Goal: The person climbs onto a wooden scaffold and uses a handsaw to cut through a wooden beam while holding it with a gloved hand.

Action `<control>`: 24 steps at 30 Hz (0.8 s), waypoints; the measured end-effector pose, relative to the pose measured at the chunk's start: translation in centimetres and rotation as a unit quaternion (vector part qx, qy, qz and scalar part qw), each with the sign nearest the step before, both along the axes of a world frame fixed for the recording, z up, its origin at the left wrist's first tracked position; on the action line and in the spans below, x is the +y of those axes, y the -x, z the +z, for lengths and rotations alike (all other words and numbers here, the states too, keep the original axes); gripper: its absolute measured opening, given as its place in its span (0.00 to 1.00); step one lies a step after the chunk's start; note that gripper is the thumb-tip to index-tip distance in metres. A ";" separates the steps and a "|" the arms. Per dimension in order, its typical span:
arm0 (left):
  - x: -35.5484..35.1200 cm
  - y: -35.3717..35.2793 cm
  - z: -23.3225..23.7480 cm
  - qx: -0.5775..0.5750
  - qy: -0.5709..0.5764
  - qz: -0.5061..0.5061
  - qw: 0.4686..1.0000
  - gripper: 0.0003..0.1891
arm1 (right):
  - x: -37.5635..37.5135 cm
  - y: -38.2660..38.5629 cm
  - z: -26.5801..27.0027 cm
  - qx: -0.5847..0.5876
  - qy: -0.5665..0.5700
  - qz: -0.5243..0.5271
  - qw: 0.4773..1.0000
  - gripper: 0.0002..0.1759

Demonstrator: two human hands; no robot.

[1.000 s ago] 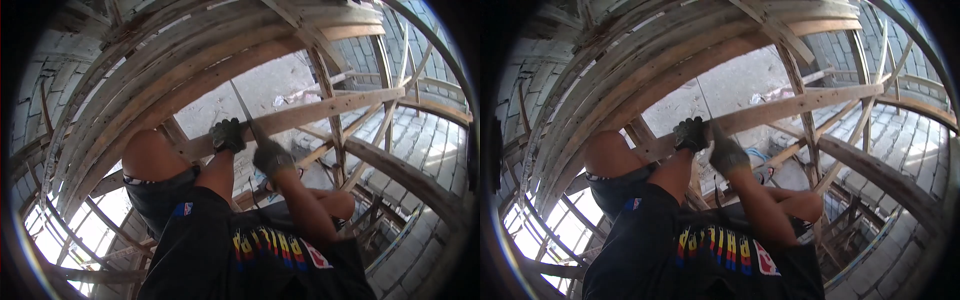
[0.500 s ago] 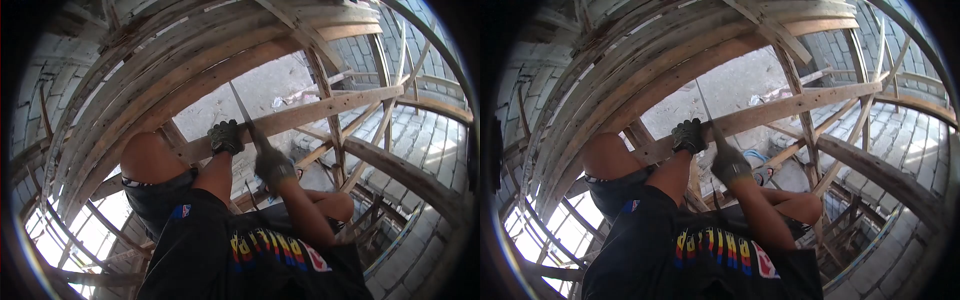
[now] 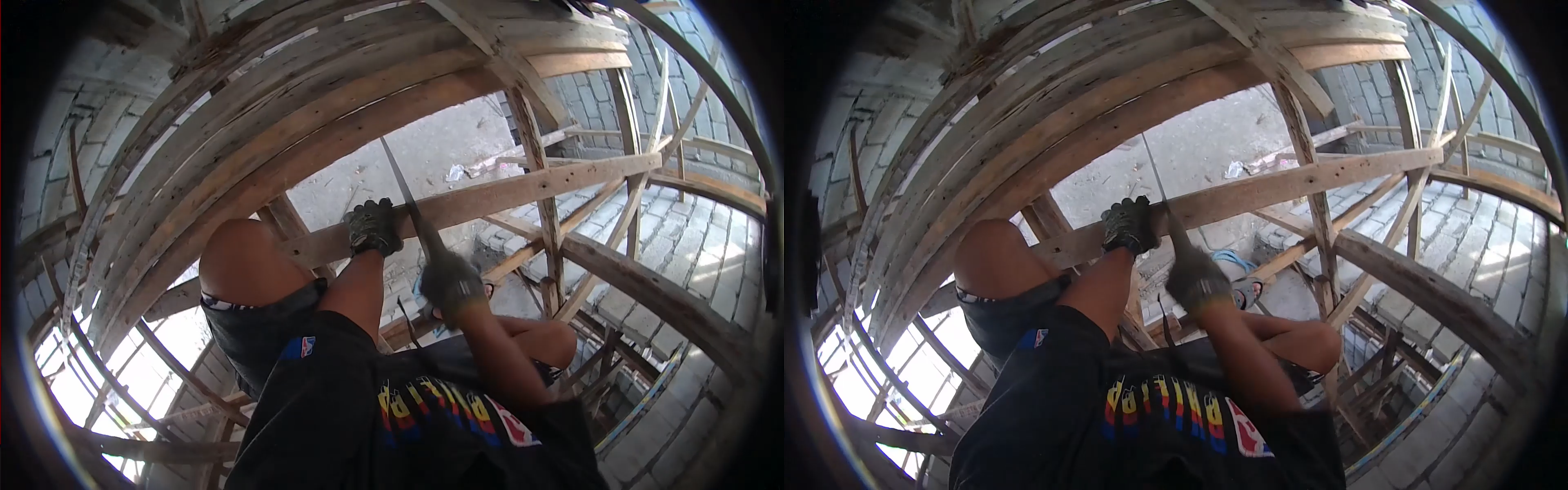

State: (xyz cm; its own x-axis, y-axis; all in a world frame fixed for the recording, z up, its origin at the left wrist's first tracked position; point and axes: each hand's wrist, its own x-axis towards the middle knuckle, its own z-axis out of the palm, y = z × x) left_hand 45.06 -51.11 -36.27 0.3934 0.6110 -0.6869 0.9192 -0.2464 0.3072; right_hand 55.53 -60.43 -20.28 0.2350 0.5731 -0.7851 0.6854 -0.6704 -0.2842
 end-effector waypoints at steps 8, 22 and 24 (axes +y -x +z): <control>-0.7 -0.2 -0.7 0.012 -0.003 -0.013 1.000 0.40 | -2.0 -0.4 0.4 0.015 0.029 0.000 0.999 0.42; -0.5 -0.5 0.4 0.028 0.014 -0.004 0.999 0.36 | -3.2 0.3 2.9 -0.014 0.004 0.018 1.000 0.44; -1.5 -0.1 -1.0 0.004 -0.008 0.010 1.000 0.36 | 2.0 -0.9 -5.8 -0.007 -0.014 -0.017 1.000 0.45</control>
State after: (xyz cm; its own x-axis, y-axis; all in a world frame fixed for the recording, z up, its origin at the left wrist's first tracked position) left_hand 45.20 -52.62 -37.26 0.3753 0.6297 -0.6802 0.9265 -0.2335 0.2950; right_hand 56.47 -58.38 -26.06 0.2649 0.5859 -0.7658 0.6669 -0.6850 -0.2934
